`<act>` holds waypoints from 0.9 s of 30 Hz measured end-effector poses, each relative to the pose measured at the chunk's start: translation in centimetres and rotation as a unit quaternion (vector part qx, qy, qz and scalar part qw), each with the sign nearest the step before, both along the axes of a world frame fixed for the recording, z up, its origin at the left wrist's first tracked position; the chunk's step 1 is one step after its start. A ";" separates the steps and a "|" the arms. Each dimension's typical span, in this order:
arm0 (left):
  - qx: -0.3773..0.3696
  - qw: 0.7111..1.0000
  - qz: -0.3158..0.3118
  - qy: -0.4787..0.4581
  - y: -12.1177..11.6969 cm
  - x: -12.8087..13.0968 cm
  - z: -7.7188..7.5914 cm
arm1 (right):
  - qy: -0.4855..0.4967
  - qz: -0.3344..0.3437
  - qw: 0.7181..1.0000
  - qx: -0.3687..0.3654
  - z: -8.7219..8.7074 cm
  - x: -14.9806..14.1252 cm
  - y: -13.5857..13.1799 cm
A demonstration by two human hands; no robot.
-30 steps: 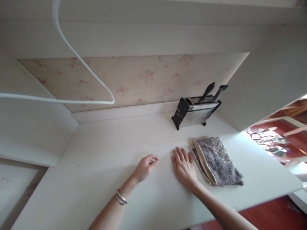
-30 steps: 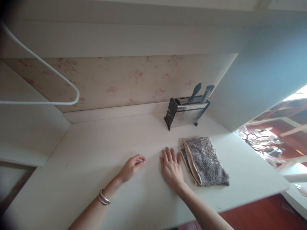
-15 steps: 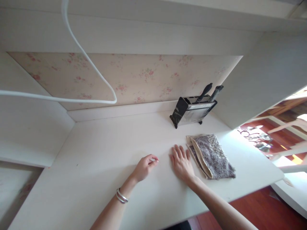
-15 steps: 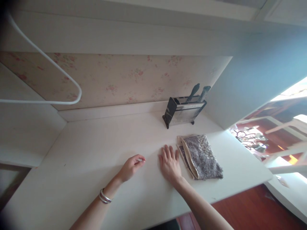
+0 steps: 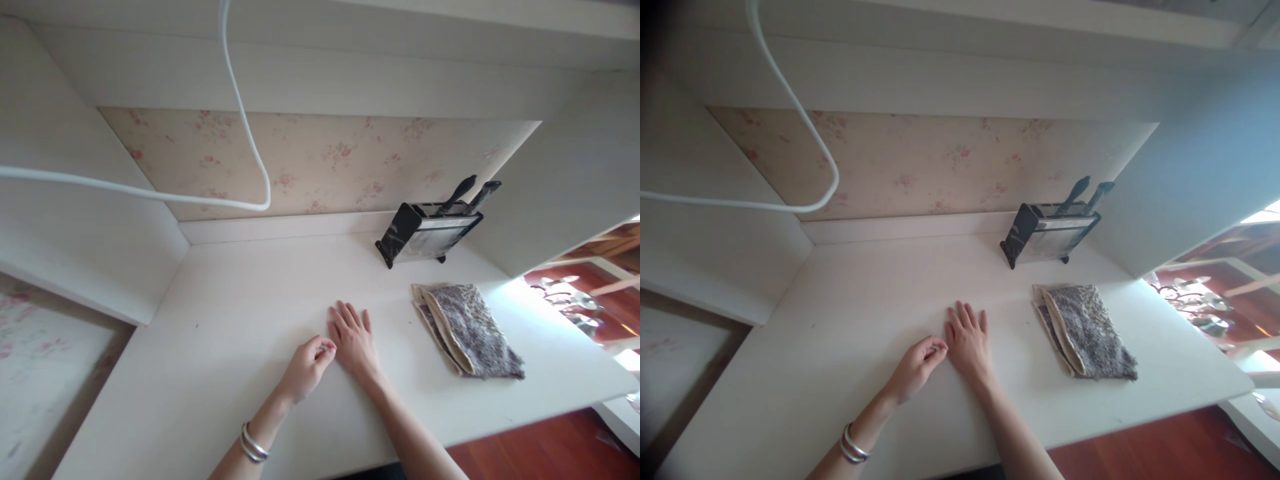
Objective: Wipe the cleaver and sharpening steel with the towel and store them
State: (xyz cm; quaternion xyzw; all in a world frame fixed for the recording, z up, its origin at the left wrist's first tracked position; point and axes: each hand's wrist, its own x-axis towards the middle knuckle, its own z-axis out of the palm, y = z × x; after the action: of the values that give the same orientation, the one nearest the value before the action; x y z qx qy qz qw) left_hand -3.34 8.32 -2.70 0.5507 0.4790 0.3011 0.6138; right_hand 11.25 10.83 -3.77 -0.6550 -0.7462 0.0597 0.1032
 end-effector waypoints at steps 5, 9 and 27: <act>-0.003 1.000 -0.002 -0.015 -0.7 -1.1 0.4 | -0.014 0.002 1.000 0.003 0.1 0.2 -0.2; 0.012 1.000 -0.008 -0.016 -0.3 -0.8 0.6 | -0.017 0.012 1.000 0.007 0.1 0.2 -0.2; 0.085 0.995 0.043 0.033 0.4 -0.7 -0.2 | -0.035 0.009 0.999 -0.007 -0.2 -0.3 -0.1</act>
State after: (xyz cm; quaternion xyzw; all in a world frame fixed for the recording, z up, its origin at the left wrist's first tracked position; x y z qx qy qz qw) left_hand -4.06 8.67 -2.88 0.5891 0.4952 0.3484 0.5351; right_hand 10.94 10.75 -3.97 -0.6510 -0.7544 0.0434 0.0720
